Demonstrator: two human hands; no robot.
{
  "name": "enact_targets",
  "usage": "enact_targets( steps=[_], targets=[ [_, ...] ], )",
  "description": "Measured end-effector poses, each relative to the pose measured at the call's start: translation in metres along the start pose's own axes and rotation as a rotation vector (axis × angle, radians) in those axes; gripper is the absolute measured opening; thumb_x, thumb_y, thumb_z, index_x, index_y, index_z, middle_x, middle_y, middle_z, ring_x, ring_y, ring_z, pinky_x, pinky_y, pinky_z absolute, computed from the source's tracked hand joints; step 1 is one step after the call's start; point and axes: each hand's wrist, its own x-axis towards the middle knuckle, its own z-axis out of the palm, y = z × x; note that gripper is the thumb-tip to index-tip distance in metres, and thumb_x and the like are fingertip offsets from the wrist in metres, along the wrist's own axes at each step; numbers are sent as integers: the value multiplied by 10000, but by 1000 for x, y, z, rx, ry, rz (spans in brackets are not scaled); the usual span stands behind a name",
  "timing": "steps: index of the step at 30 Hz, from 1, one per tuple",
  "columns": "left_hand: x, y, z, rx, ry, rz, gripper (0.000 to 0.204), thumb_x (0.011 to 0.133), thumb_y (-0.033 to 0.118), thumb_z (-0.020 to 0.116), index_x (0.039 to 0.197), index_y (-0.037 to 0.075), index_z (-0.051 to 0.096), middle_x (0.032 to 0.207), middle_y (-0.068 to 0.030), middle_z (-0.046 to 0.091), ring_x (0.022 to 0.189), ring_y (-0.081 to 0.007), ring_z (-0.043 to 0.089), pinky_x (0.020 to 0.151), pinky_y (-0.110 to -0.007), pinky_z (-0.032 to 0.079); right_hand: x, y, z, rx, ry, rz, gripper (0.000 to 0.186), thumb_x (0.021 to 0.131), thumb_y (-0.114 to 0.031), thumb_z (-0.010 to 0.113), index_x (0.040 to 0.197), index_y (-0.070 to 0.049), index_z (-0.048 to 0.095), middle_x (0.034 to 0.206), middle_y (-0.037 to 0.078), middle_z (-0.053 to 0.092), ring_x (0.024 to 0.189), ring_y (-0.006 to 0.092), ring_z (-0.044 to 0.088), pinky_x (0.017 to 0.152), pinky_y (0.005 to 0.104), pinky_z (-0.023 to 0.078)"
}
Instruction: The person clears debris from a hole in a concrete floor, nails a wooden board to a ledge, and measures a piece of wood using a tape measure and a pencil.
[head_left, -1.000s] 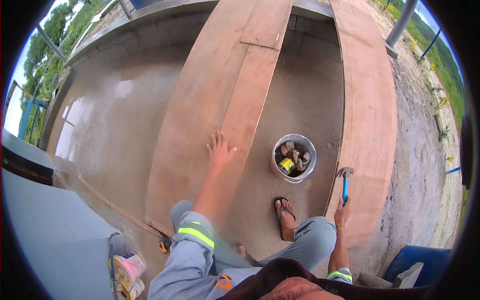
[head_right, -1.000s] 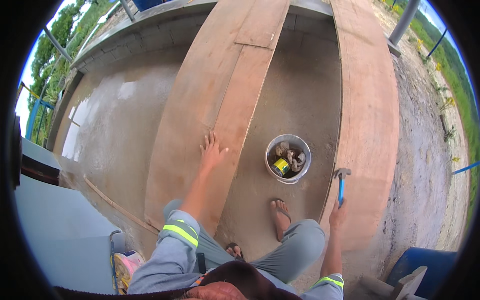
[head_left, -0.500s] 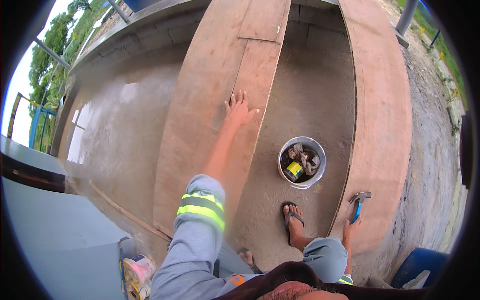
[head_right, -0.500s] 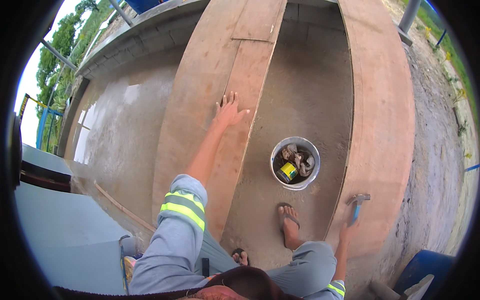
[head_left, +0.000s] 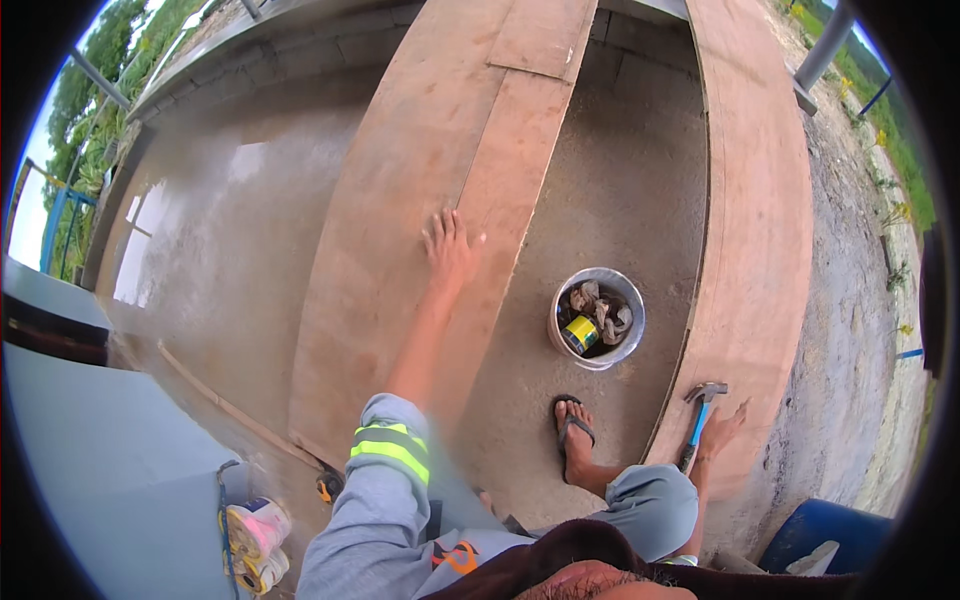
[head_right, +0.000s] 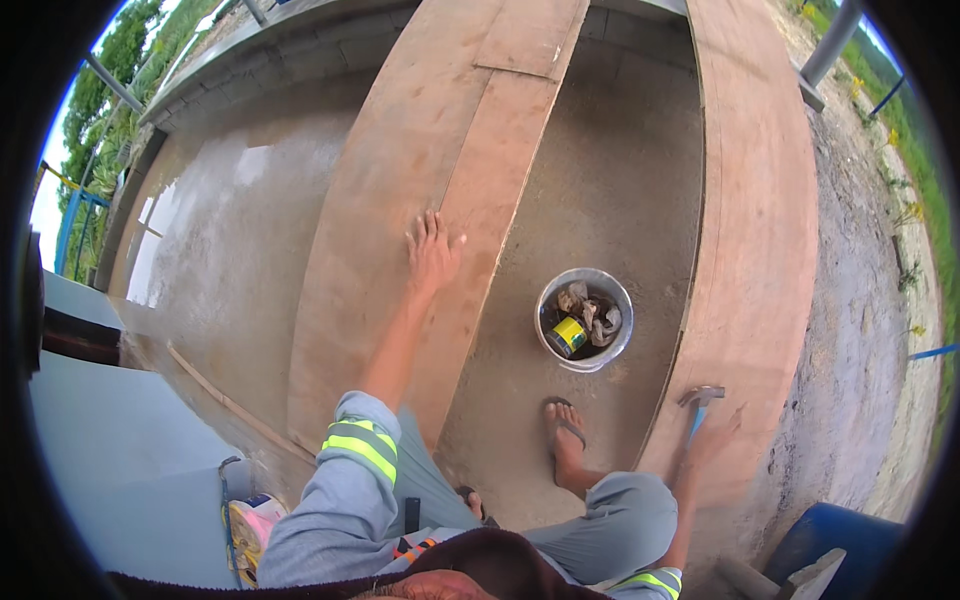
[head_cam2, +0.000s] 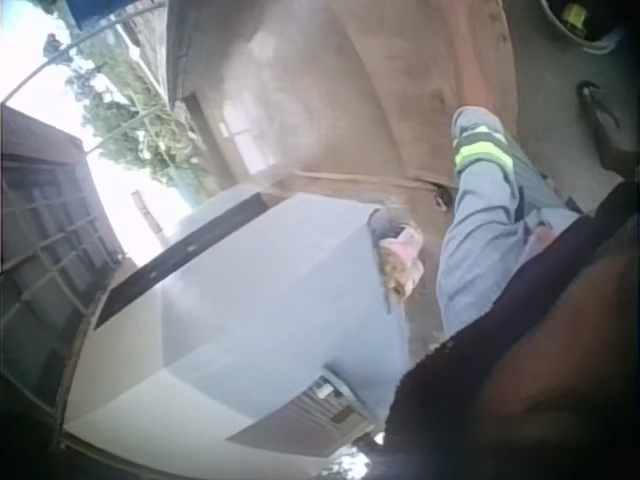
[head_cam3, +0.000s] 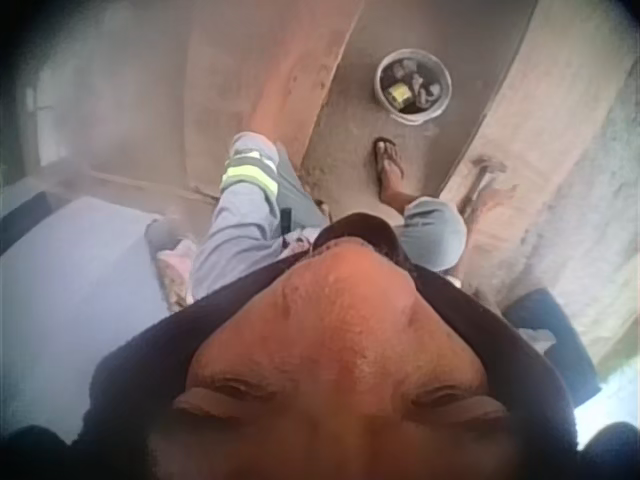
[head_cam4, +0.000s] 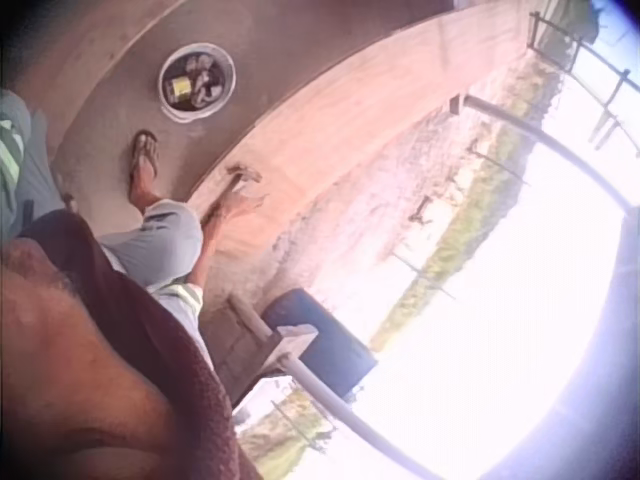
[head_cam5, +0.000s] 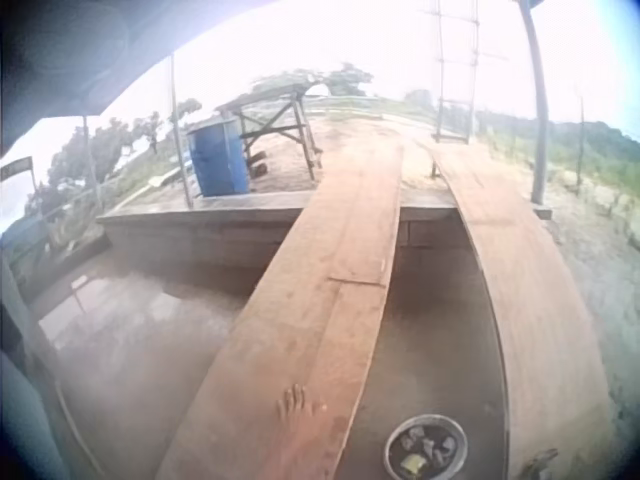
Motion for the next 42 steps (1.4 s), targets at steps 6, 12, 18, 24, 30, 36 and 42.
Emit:
enact_targets(
  steps=[6,12,18,24,30,36,42],
  targets=[
    [-12,-17,-18,-229,121,88,763,939,403,541,1517,-1,248,1572,-205,258,1462,-405,198,1157,-610,168,68,-215,-115,506,-82,-421,464,946,-46,520,1408,-51,481,1351,168,538,1268,257,517,1068,399,397],
    [-2,-74,-47,-299,-165,60,505,902,310,586,1336,55,554,1449,-175,473,1319,-361,464,1082,-466,380,-4,-384,-201,647,-550,-953,214,919,-13,561,1129,-10,601,1056,122,687,1049,206,654,933,343,492],
    [-76,-101,-119,-712,73,-129,360,949,326,517,1006,12,684,981,-167,714,952,-286,674,835,-400,505,-35,-383,-121,408,-743,-867,108,902,-51,614,993,-22,563,892,167,655,746,270,645,701,367,507],
    [-304,-271,-123,-709,278,-712,312,970,291,509,938,34,683,933,-169,705,924,-282,668,819,-399,500,-48,-391,-99,539,-790,-757,135,948,-37,548,1075,-18,586,846,77,624,782,138,582,714,297,487],
    [-499,-316,-73,-263,224,-1005,469,872,283,665,1274,63,563,1359,-237,505,1236,-361,495,1019,-453,412,-68,-386,-100,487,-905,-904,92,963,-68,557,1025,-7,587,860,43,584,822,108,538,754,264,463],
    [-573,-317,-23,-215,-112,-1134,784,802,241,751,1469,130,355,1485,-288,340,1362,-443,355,1114,-490,345,-69,-390,-85,305,-1008,-1009,149,988,-131,548,1055,-7,597,847,29,573,772,102,515,733,264,450],
    [-593,-307,-10,-132,-20,-1182,724,817,125,734,1445,164,376,1353,-214,476,1230,-403,503,1017,-484,439,-74,-398,-75,281,-1045,-1060,223,977,-127,549,1160,-10,600,841,35,561,758,112,501,733,274,440]
  ],
)
